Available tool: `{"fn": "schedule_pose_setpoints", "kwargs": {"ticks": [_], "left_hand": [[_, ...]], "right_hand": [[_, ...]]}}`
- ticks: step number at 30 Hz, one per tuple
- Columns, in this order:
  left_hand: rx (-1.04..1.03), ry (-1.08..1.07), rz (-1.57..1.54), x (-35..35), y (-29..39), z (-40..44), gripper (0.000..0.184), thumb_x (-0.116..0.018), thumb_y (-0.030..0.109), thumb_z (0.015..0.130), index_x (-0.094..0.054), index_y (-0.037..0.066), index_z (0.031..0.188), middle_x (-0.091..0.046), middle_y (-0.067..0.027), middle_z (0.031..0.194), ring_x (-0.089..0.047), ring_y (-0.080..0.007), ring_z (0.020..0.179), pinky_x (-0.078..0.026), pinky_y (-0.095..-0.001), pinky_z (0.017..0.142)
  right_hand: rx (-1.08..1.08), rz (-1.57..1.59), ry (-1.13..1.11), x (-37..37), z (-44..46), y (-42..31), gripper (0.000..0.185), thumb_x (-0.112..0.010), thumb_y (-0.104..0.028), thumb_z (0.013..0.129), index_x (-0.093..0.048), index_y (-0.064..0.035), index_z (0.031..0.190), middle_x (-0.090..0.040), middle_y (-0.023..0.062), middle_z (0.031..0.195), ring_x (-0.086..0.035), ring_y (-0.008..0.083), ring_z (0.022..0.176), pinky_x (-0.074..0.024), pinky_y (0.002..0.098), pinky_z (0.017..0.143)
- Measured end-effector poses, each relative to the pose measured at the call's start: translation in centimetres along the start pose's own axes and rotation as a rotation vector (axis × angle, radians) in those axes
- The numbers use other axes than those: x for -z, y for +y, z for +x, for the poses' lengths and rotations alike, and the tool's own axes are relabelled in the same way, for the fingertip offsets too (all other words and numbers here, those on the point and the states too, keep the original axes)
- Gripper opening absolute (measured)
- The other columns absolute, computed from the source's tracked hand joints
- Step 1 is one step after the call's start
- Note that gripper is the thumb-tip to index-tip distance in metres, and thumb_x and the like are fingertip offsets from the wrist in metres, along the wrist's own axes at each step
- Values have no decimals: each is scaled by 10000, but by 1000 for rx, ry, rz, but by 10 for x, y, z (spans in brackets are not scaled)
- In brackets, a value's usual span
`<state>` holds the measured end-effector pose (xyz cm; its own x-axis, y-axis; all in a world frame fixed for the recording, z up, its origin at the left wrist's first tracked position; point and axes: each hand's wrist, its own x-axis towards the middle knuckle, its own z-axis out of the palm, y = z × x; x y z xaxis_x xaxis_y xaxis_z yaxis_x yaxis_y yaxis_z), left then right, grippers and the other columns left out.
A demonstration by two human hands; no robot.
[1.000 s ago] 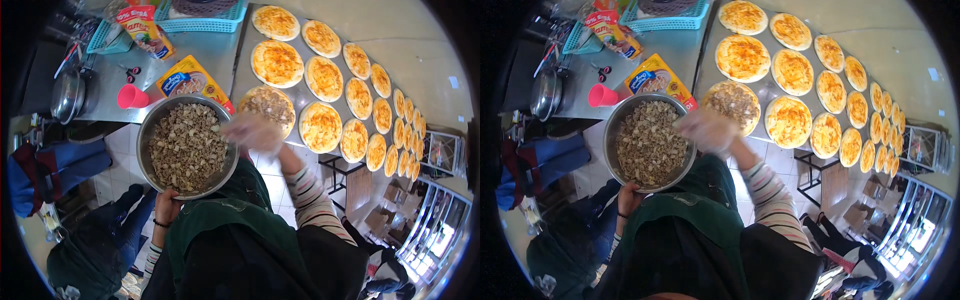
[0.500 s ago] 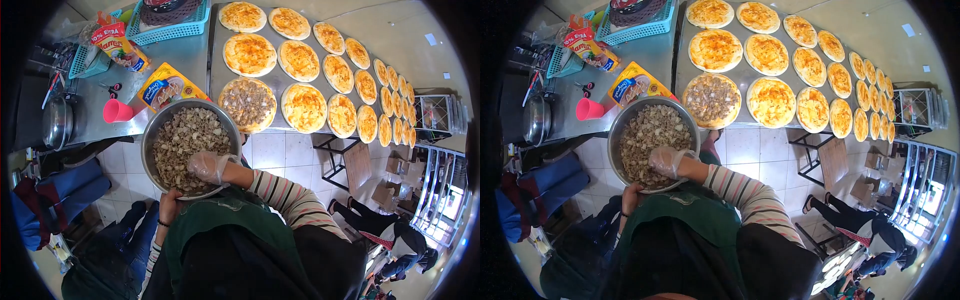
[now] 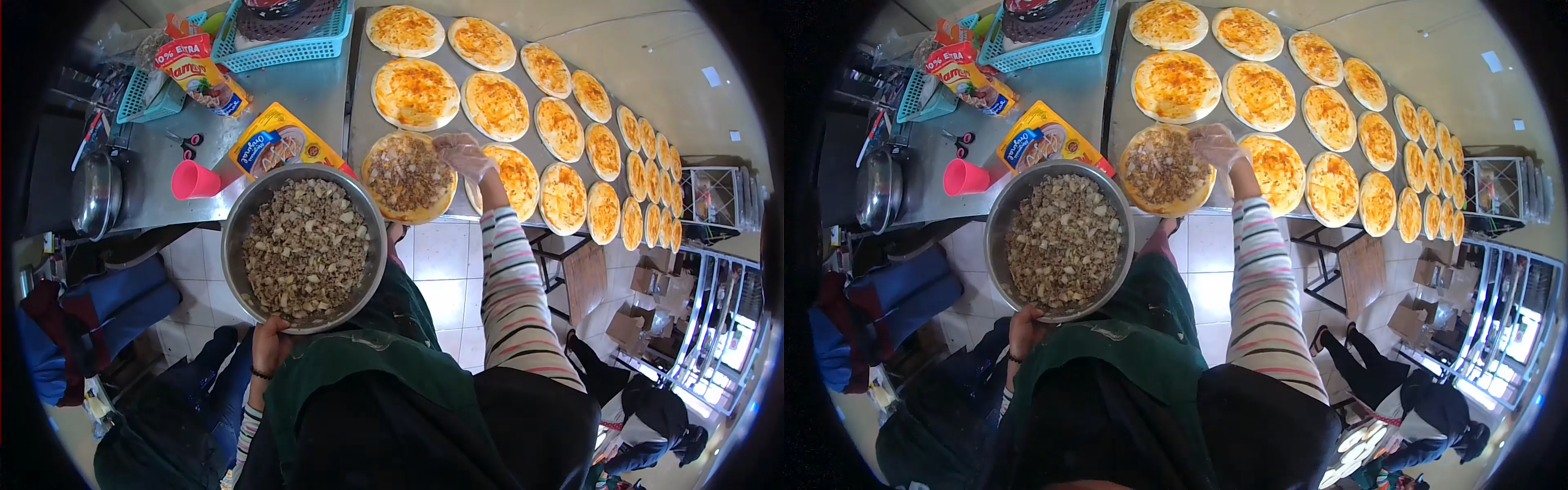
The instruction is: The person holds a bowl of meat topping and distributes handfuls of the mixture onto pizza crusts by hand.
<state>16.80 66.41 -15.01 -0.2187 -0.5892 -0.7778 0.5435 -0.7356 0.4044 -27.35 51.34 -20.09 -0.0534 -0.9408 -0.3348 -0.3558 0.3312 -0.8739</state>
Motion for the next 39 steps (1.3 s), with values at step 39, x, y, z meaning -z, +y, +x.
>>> {"fn": "schedule_pose_setpoints", "kwargs": {"ticks": [39], "left_hand": [[-36,-4,55,-1,6,-31,457,-341,-5,664,-283,-97,1108,-421,-206,1083,-469,-337,962,-411,-452,817]], "right_hand": [[663,-896,-7,-63,-57,36,101,-515,-89,631,-574,-72,712,-564,90,719,-545,232,656,-451,303,592]]}}
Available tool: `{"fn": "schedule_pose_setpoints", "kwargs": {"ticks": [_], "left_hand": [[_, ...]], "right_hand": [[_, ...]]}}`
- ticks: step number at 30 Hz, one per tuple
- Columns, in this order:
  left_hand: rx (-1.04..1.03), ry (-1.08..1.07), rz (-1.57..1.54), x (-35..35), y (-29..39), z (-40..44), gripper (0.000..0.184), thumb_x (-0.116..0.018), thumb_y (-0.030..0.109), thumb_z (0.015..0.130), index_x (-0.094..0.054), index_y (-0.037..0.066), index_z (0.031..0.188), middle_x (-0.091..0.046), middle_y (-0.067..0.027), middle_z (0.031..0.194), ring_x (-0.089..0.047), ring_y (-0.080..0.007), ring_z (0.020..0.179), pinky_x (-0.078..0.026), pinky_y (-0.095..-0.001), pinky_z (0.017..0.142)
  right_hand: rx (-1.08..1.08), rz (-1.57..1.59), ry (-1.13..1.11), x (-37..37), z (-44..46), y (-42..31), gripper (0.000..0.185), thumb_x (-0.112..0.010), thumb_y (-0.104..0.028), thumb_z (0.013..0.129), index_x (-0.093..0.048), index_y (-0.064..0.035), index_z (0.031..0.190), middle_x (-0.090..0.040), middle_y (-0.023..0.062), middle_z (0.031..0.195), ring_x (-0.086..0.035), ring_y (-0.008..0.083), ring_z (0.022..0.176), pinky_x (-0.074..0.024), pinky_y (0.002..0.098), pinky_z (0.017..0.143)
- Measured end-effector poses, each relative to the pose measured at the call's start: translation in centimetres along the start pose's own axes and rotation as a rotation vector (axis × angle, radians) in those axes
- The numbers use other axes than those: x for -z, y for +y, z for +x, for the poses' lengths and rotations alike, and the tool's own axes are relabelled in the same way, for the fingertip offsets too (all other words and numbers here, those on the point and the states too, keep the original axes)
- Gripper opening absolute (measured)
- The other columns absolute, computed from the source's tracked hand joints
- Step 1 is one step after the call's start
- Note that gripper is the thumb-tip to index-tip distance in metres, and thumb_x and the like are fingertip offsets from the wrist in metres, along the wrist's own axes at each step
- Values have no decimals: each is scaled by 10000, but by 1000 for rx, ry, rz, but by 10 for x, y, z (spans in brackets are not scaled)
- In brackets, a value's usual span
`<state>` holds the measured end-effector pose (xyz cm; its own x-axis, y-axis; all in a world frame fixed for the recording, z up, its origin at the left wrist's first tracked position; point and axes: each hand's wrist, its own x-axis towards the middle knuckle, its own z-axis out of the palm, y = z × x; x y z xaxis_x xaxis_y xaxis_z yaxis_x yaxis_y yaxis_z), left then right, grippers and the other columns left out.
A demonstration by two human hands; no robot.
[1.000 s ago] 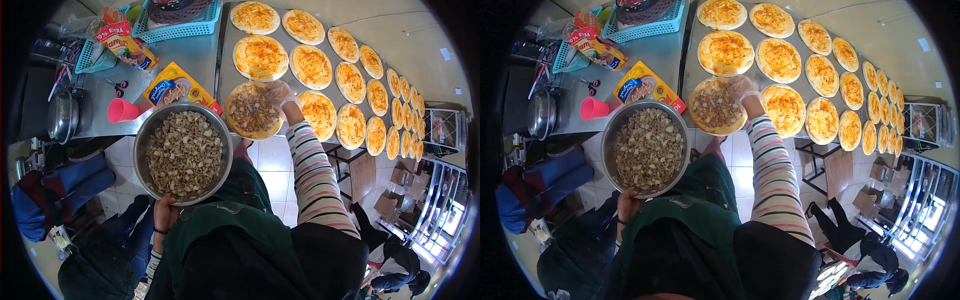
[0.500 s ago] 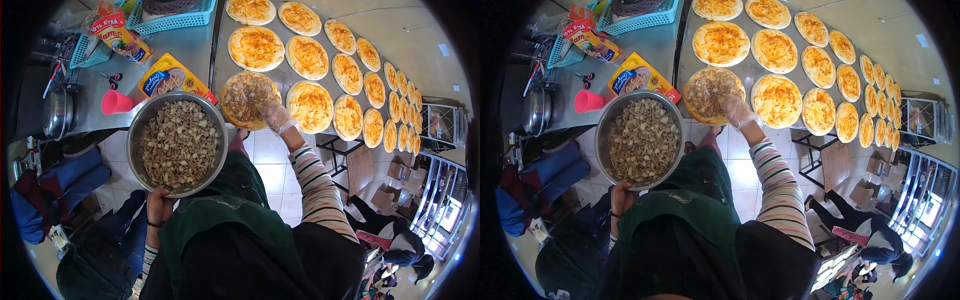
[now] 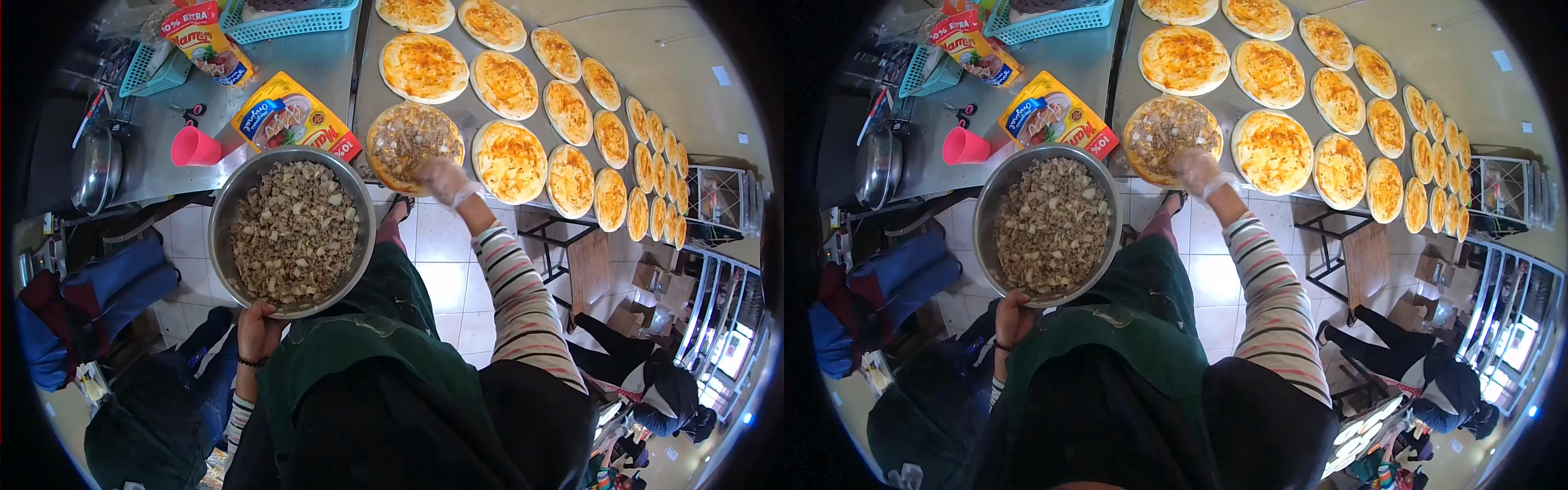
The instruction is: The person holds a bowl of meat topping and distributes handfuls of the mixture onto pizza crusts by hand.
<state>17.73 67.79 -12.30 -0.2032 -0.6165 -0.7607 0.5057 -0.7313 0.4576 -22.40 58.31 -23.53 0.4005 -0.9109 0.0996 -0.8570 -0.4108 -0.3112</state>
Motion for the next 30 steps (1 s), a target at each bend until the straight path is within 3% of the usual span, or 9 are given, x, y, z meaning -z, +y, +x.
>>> {"fn": "schedule_pose_setpoints", "kwargs": {"ticks": [4,8,10,13,16,20,24,26,30], "left_hand": [[-4,22,7,9,1,-4,466,-338,-8,666,-270,-97,1118,-414,-209,1091,-463,-339,971,-404,-453,826],[-62,-22,20,5,4,-5,475,-333,-15,666,-257,-94,1128,-404,-210,1104,-455,-339,983,-406,-453,824],[-70,-26,30,8,3,-3,482,-331,-19,665,-249,-92,1135,-397,-210,1113,-449,-340,991,-404,-455,827],[-48,-36,6,9,4,-4,478,-332,-23,665,-252,-91,1131,-398,-207,1112,-451,-340,989,-405,-453,826],[-55,-35,19,16,2,-1,466,-334,-24,666,-258,-97,1121,-398,-210,1109,-448,-344,990,-399,-455,834],[-4,4,-61,16,3,-2,458,-333,-29,663,-261,-107,1109,-397,-215,1107,-445,-349,991,-388,-462,845],[19,-16,-69,13,6,0,459,-333,-21,660,-262,-113,1105,-394,-223,1109,-433,-354,1004,-370,-465,862],[16,-58,-64,13,6,0,462,-334,-17,660,-261,-112,1106,-393,-225,1110,-429,-353,1009,-366,-463,866],[9,-45,-22,7,9,0,475,-337,-7,661,-254,-106,1118,-387,-219,1122,-420,-349,1022,-359,-462,873]], "right_hand": [[-627,558,146,7,-21,42,137,-531,-97,686,-596,-65,802,-584,100,739,-550,239,673,-447,306,640],[-425,205,199,13,-20,46,167,-546,-116,665,-597,-72,818,-587,111,763,-558,243,676,-443,305,643],[-497,-282,-170,15,-10,41,183,-521,-151,676,-592,-57,816,-579,130,774,-555,258,698,-440,322,638],[-562,139,76,12,-12,31,178,-489,-187,690,-590,-63,768,-565,140,730,-541,282,690,-436,359,629],[-414,-222,-50,14,-6,10,165,-481,-187,694,-581,-58,720,-550,138,692,-527,294,674,-429,378,623],[-288,34,24,0,-6,8,116,-508,-153,668,-577,-65,699,-552,100,691,-528,280,671,-428,357,623],[-367,17,-92,13,-3,-4,104,-512,-127,655,-589,-79,705,-567,95,701,-538,258,699,-436,322,644],[-432,202,127,12,0,10,113,-507,-145,668,-597,-93,712,-569,113,715,-544,264,705,-438,327,657],[-570,-54,-134,10,12,34,169,-505,-193,691,-618,-108,783,-576,137,740,-551,280,710,-443,327,669]]}}
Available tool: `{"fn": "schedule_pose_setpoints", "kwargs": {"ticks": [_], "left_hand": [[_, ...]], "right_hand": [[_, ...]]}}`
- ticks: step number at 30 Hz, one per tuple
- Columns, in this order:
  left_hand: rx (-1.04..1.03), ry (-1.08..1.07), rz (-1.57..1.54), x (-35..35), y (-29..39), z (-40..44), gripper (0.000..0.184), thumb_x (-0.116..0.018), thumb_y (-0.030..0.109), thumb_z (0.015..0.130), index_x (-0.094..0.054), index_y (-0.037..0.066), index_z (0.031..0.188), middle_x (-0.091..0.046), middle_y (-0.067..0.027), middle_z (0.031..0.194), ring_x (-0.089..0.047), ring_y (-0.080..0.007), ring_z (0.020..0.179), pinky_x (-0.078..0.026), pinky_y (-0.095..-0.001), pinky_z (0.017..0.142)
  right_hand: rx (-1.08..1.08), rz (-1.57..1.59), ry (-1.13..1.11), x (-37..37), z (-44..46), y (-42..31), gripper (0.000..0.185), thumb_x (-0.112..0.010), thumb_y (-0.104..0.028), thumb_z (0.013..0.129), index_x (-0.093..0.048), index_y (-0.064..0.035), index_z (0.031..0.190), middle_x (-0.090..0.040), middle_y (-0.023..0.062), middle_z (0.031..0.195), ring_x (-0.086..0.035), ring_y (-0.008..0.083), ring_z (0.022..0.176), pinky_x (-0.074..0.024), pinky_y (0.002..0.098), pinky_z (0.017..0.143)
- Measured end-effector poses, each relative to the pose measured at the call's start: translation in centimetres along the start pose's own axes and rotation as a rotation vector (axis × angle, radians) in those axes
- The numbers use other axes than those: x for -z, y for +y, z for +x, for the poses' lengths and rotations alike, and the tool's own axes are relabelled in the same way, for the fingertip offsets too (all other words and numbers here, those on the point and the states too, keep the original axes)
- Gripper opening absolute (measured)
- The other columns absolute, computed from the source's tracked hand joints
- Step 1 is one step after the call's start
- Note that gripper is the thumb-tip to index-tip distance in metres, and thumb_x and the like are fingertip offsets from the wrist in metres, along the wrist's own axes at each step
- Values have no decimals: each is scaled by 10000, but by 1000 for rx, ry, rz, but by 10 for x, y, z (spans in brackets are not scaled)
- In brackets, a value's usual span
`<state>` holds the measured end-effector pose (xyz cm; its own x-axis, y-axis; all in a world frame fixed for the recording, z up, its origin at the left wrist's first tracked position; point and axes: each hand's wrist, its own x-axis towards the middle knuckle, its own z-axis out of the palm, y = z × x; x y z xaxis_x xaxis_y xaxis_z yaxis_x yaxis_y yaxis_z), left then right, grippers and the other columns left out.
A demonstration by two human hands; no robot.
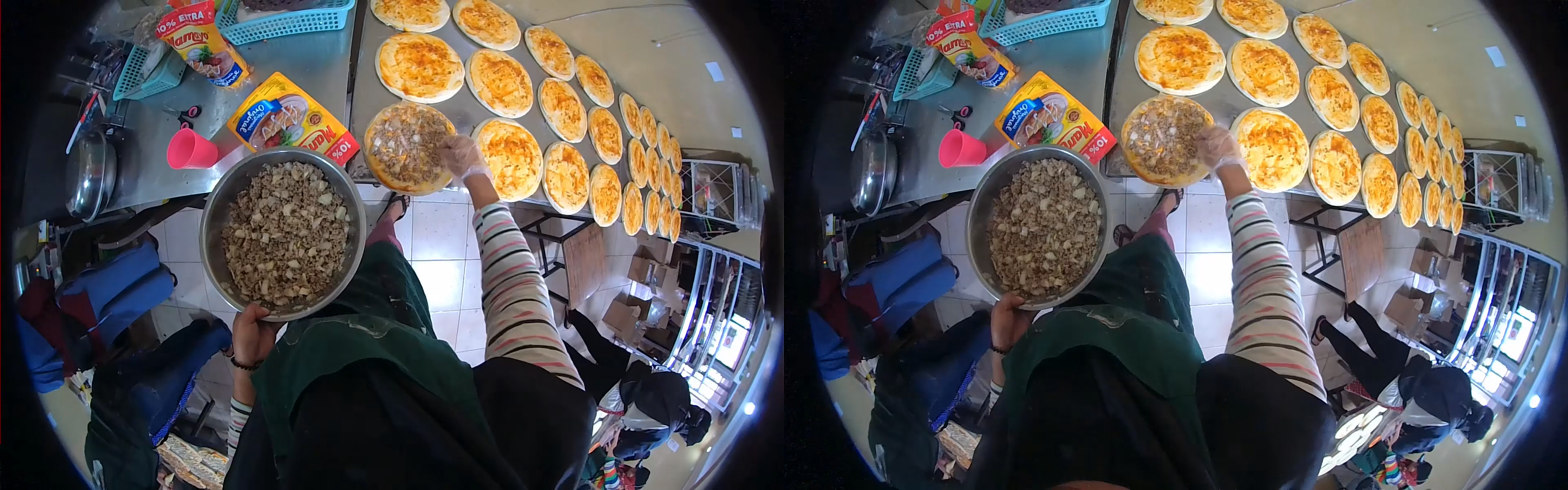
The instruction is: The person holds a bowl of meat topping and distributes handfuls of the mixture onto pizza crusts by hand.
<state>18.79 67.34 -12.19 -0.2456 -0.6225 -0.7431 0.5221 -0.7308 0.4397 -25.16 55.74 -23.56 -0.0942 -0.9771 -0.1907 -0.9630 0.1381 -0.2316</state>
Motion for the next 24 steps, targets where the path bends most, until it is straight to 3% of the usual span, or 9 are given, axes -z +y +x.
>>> {"fn": "schedule_pose_setpoints", "kwargs": {"ticks": [4,7,10,11,14,15,19,22,24], "left_hand": [[31,22,15,5,1,2,484,-339,-5,663,-249,-97,1130,-386,-209,1131,-414,-343,1031,-353,-463,876],[-5,-5,9,4,1,1,481,-341,-3,664,-256,-94,1129,-384,-208,1134,-408,-340,1039,-351,-463,877],[22,-8,-9,1,2,1,482,-342,-1,664,-258,-93,1130,-380,-208,1139,-402,-342,1045,-344,-464,883],[23,-9,-9,-2,2,1,482,-342,-1,664,-258,-93,1130,-380,-208,1139,-402,-342,1045,-344,-464,883],[-17,5,5,-9,2,0,474,-342,0,665,-261,-103,1120,-377,-215,1139,-398,-345,1047,-335,-467,889],[-15,0,9,-7,2,1,473,-340,1,665,-259,-109,1118,-375,-218,1140,-396,-348,1049,-331,-467,892],[2,-6,6,-13,5,2,462,-338,6,668,-264,-125,1105,-374,-228,1137,-392,-353,1051,-327,-465,897],[19,4,23,-9,5,7,462,-334,8,671,-263,-124,1108,-375,-227,1136,-393,-350,1051,-328,-462,898],[11,-12,34,-14,7,8,464,-333,9,671,-263,-121,1111,-375,-225,1137,-393,-348,1051,-329,-462,897]], "right_hand": [[-120,246,-37,9,14,14,166,-537,-204,698,-617,-82,778,-591,102,711,-561,213,658,-453,285,615],[-119,552,245,-2,17,38,109,-567,-131,672,-618,-64,740,-564,27,619,-532,125,579,-440,222,536],[-334,469,67,-7,10,46,112,-563,-121,660,-619,-70,742,-573,32,609,-538,140,567,-444,239,541],[-81,178,166,-9,5,43,120,-561,-134,650,-621,-77,736,-585,53,618,-549,159,581,-449,261,555],[-143,238,91,-14,0,27,135,-569,-171,648,-623,-78,730,-594,81,654,-559,184,601,-452,279,579],[-207,415,77,-12,-3,24,147,-573,-191,651,-622,-73,724,-592,96,668,-562,196,617,-452,283,594],[-191,260,43,-7,-13,9,144,-577,-192,651,-622,-83,734,-593,102,699,-564,194,631,-452,278,606],[-190,417,75,-7,-16,4,125,-556,-174,658,-619,-98,736,-587,107,703,-560,226,638,-450,297,616],[183,157,111,-2,-19,-16,127,-529,-161,667,-615,-113,748,-580,116,731,-552,258,680,-444,322,645]]}}
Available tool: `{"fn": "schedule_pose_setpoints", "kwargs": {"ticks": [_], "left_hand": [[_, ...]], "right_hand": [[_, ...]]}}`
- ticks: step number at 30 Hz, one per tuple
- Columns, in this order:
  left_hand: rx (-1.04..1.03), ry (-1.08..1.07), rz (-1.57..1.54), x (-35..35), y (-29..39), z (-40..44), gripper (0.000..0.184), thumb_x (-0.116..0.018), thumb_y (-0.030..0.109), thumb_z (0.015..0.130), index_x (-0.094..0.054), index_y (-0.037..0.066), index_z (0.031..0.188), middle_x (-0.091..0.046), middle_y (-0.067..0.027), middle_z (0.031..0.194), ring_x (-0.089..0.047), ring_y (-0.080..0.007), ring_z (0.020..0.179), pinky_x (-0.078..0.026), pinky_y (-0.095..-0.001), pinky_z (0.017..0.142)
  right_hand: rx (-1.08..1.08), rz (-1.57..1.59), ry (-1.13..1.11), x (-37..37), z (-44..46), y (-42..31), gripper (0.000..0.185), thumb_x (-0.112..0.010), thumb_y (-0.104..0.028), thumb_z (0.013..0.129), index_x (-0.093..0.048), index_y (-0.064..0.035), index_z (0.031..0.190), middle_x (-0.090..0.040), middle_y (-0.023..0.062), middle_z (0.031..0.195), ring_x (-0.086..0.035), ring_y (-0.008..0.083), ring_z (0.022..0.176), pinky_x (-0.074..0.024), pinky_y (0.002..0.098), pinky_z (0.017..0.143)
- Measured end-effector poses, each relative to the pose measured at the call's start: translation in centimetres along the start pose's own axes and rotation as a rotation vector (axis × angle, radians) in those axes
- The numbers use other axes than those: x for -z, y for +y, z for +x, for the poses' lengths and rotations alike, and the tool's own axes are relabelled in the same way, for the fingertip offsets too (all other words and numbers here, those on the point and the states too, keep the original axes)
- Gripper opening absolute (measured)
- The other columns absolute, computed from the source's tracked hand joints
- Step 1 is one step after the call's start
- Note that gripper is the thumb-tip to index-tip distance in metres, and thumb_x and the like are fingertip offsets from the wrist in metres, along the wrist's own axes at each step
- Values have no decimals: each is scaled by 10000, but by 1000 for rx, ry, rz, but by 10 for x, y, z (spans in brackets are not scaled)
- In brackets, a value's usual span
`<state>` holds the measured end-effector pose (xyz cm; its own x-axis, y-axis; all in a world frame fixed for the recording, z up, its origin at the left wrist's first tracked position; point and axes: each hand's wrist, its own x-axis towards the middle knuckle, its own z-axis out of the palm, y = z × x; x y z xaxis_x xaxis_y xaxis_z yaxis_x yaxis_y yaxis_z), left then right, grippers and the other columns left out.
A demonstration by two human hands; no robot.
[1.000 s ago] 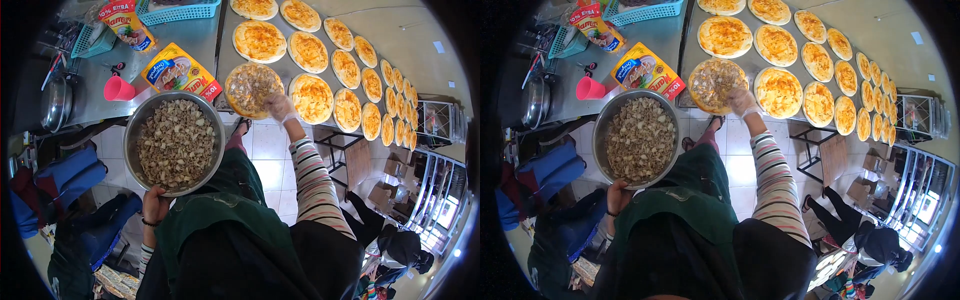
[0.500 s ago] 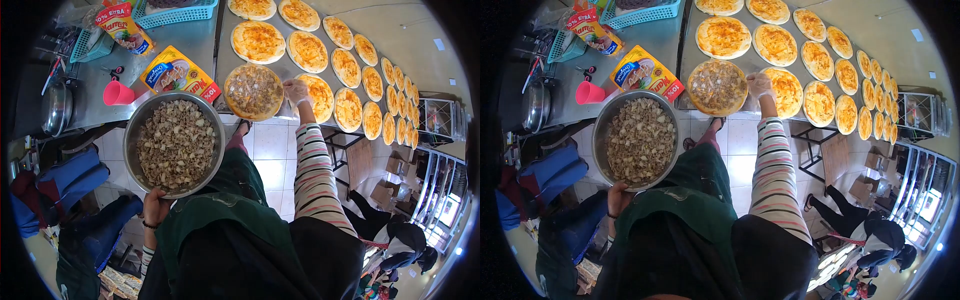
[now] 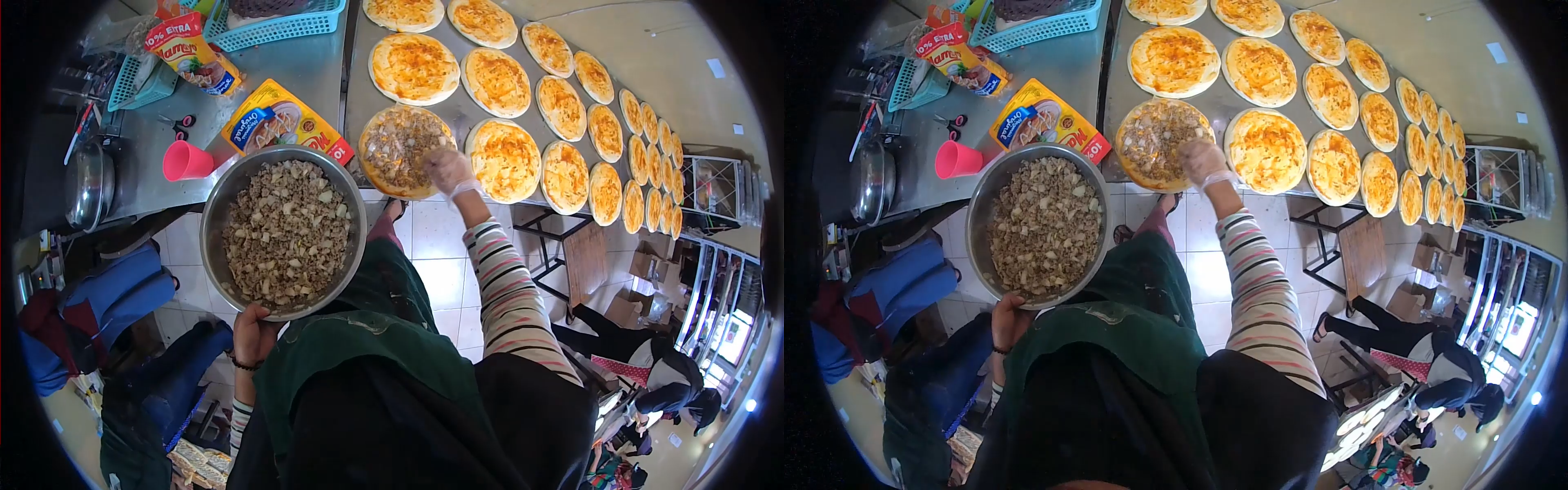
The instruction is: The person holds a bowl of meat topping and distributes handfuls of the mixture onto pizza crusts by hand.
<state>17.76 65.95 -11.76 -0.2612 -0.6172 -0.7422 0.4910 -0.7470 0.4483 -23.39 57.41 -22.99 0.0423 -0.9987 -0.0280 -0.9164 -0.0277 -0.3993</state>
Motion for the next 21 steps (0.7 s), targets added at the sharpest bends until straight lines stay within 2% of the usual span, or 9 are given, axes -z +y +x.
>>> {"fn": "schedule_pose_setpoints", "kwargs": {"ticks": [1,2,4,8,10,12,14,18,21], "left_hand": [[-11,-13,6,-2,0,1,466,-331,9,672,-262,-117,1114,-375,-223,1138,-394,-346,1052,-330,-462,896],[-12,-12,7,-3,-1,1,466,-331,9,672,-262,-117,1114,-375,-223,1138,-394,-346,1052,-330,-462,896],[-13,15,11,-4,0,3,482,-329,9,671,-251,-107,1131,-379,-218,1138,-395,-343,1052,-330,-462,896],[-8,-6,9,-9,2,3,491,-329,11,671,-242,-101,1141,-382,-215,1137,-402,-342,1045,-340,-460,888],[-13,11,33,-8,1,1,493,-330,13,671,-238,-102,1142,-380,-215,1138,-411,-340,1038,-352,-456,879],[-10,43,56,-8,1,1,497,-329,11,670,-233,-102,1144,-380,-216,1137,-413,-339,1035,-356,-455,876],[-9,66,72,-11,0,3,500,-329,9,668,-229,-103,1146,-380,-218,1136,-416,-339,1031,-359,-454,873],[25,65,30,2,-2,8,406,-337,-7,662,-312,-113,1053,-409,-215,1093,-438,-339,999,-365,-451,866],[72,100,35,3,-2,10,280,-350,-13,660,-384,-105,923,-435,-206,1039,-462,-332,954,-375,-448,850]], "right_hand": [[-10,-275,-115,-1,2,-6,131,-511,-154,672,-608,-111,749,-575,120,758,-542,271,730,-433,342,668],[-10,-274,-115,-3,3,-3,131,-511,-154,672,-608,-111,749,-575,120,758,-542,271,730,-433,342,668],[-273,-28,-55,-4,12,3,126,-516,-164,675,-602,-100,740,-575,124,762,-546,264,735,-434,337,670],[-50,-174,-49,8,16,13,131,-529,-173,670,-603,-86,735,-579,129,734,-550,274,696,-439,342,656],[-364,268,-5,11,26,21,143,-531,-178,671,-609,-83,744,-581,140,726,-556,277,682,-445,338,640],[-231,208,31,7,29,24,147,-527,-174,672,-614,-91,757,-582,141,740,-560,269,689,-447,329,629],[-121,-169,-73,10,37,19,143,-516,-164,678,-615,-96,756,-581,137,737,-560,264,682,-449,317,624],[-252,-77,-59,15,60,27,150,-510,-171,680,-616,-106,764,-579,136,749,-557,270,685,-447,328,639],[23,-232,-73,13,74,34,155,-503,-187,689,-613,-105,760,-579,131,732,-557,271,679,-449,329,634]]}}
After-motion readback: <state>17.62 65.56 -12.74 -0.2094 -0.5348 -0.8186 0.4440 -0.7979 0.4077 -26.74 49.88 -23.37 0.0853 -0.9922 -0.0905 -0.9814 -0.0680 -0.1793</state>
